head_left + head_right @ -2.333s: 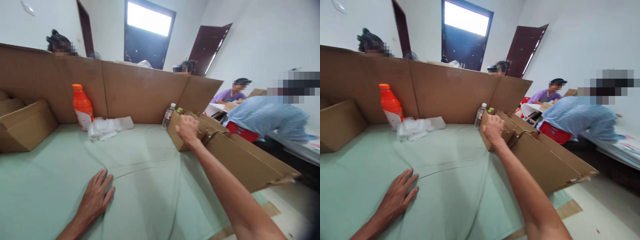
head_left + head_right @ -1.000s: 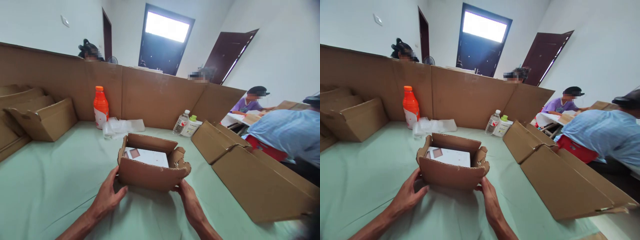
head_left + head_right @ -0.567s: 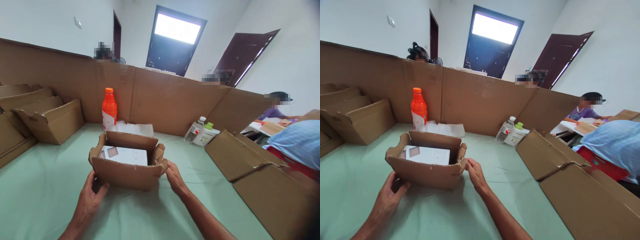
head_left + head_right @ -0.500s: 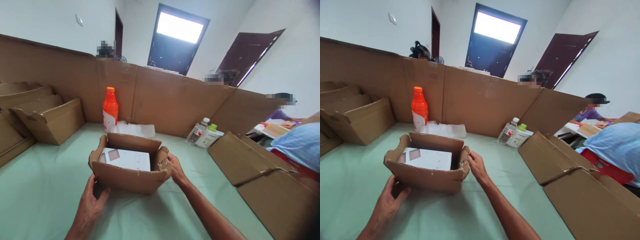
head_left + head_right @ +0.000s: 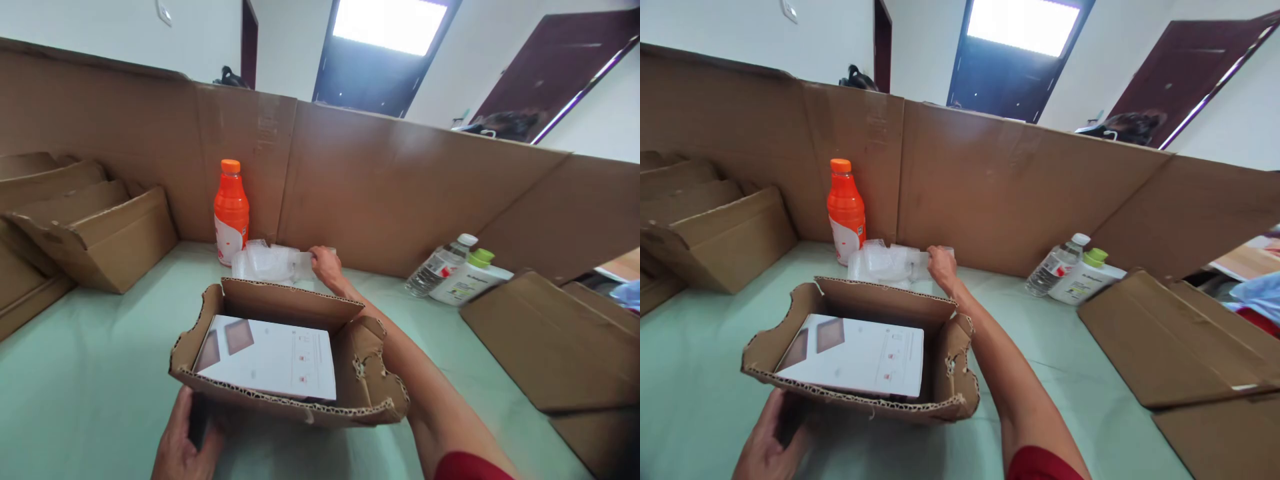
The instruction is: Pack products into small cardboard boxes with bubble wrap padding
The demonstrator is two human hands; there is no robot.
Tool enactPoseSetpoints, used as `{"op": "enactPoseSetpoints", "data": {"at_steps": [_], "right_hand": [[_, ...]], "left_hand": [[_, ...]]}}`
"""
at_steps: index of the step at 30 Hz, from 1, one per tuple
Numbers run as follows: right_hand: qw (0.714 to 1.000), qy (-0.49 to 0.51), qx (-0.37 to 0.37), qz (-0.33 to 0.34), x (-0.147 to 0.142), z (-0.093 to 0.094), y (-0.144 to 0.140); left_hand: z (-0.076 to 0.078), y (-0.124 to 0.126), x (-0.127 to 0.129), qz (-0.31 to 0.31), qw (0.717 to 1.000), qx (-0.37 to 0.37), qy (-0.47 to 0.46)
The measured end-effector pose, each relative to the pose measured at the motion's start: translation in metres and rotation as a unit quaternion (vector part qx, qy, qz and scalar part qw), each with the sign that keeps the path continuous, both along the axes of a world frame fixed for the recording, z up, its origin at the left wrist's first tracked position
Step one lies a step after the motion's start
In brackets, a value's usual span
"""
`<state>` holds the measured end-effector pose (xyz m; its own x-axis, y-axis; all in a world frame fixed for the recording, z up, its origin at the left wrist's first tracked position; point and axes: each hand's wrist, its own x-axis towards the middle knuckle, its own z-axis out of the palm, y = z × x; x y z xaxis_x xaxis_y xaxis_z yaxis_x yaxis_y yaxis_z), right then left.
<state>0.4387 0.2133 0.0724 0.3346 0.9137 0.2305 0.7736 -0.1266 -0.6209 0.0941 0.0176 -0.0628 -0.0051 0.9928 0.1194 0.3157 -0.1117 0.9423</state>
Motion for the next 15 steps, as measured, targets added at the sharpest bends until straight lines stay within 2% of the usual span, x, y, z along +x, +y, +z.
{"op": "enactPoseSetpoints", "data": {"at_steps": [2, 4, 8, 12, 15], "right_hand": [[0.999, 0.037, 0.016, -0.021, 0.013, -0.001, -0.02], [0.994, 0.09, 0.039, -0.041, 0.028, -0.001, -0.051], [0.974, 0.207, 0.078, -0.057, 0.046, -0.011, -0.141], [0.946, 0.307, 0.078, -0.063, 0.035, -0.032, -0.235], [0.929, 0.359, 0.063, -0.066, 0.015, -0.043, -0.291]], "left_hand": [[0.0, 0.001, 0.001, 0.013, 1.0, 0.001, -0.014], [0.001, 0.004, 0.001, 0.025, 0.999, 0.008, -0.025], [0.012, 0.009, 0.0, 0.018, 0.999, 0.016, -0.041], [0.032, 0.009, -0.003, -0.005, 1.0, -0.001, -0.031], [0.046, 0.006, -0.005, -0.015, 1.0, -0.012, 0.0]]}}
